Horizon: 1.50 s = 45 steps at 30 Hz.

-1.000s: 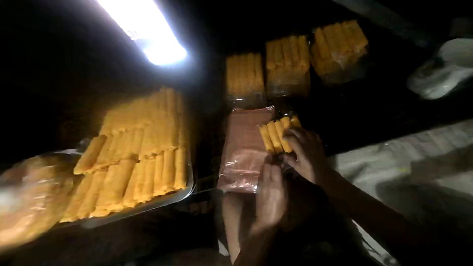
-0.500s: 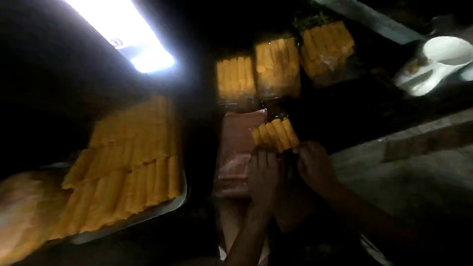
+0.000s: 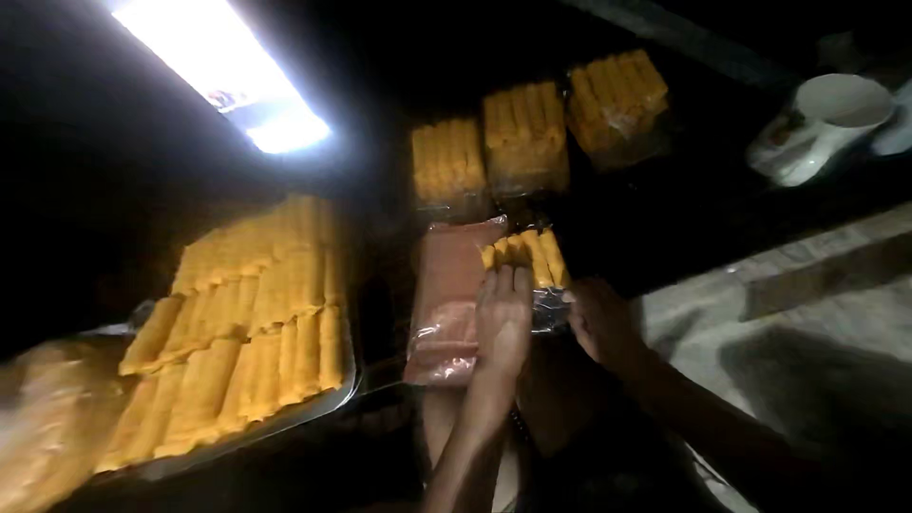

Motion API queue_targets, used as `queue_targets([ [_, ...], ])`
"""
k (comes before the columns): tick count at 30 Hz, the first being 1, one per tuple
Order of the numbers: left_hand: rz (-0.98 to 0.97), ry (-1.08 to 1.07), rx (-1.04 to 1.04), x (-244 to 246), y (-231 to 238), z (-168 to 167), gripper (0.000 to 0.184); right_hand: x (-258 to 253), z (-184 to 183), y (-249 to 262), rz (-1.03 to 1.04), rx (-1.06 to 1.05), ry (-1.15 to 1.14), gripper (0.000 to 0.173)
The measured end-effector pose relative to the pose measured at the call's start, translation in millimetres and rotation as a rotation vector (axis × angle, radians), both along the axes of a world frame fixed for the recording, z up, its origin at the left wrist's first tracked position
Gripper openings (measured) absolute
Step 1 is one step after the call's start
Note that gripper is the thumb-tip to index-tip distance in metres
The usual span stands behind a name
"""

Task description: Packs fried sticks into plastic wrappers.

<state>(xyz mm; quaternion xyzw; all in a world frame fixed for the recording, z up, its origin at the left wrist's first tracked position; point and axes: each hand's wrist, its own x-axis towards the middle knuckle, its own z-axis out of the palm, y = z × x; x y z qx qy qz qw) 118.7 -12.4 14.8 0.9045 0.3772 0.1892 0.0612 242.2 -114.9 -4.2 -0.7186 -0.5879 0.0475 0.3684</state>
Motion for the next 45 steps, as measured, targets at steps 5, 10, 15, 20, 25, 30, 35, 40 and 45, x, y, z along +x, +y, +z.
queue_targets([
  [5, 0.003, 0.012, -0.014, 5.6, -0.3, 0.4, 0.03, 2.7, 2.3, 0.5, -0.039, 0.011, 0.016, 0.023],
  [10, 0.028, 0.012, -0.03, 18.0, -8.1, 1.8, 0.047, 3.3, -3.1, 0.1, -0.027, 0.034, 0.022, 0.022],
  [15, 0.069, -0.008, -0.017, 30.7, -4.4, -1.9, 0.041, 6.2, 0.1, -1.2, 0.015, 0.047, 0.078, 0.021],
  [20, 0.092, 0.035, -0.076, 26.1, -10.2, 4.2, 0.038, 10.3, 5.8, -1.5, -0.005, -0.019, 0.075, 0.025],
  [25, 0.104, 0.047, -0.003, -9.6, -34.6, 6.9, 0.029, 20.8, 1.1, -7.4, -0.03, -0.054, 0.003, 0.024],
  [30, 0.08, 0.01, -0.011, -33.2, -51.3, -5.1, 0.033, 22.0, -3.0, -14.3, 0.056, -0.09, -0.076, 0.022],
  [35, 0.022, 0.026, -0.018, -45.2, -60.2, -15.7, 0.047, 28.5, -9.6, -21.6, 0.107, -0.081, -0.175, 0.028],
  [40, -0.038, -0.138, 0.14, -52.6, -60.0, -23.9, 0.018, 20.8, -21.9, -21.7, 0.207, 0.111, -0.233, 0.065],
  [45, -0.058, -0.25, 0.234, -50.6, -49.5, 1.6, 0.012, 8.0, -5.0, -2.4, 0.217, 0.115, -0.32, 0.05],
])
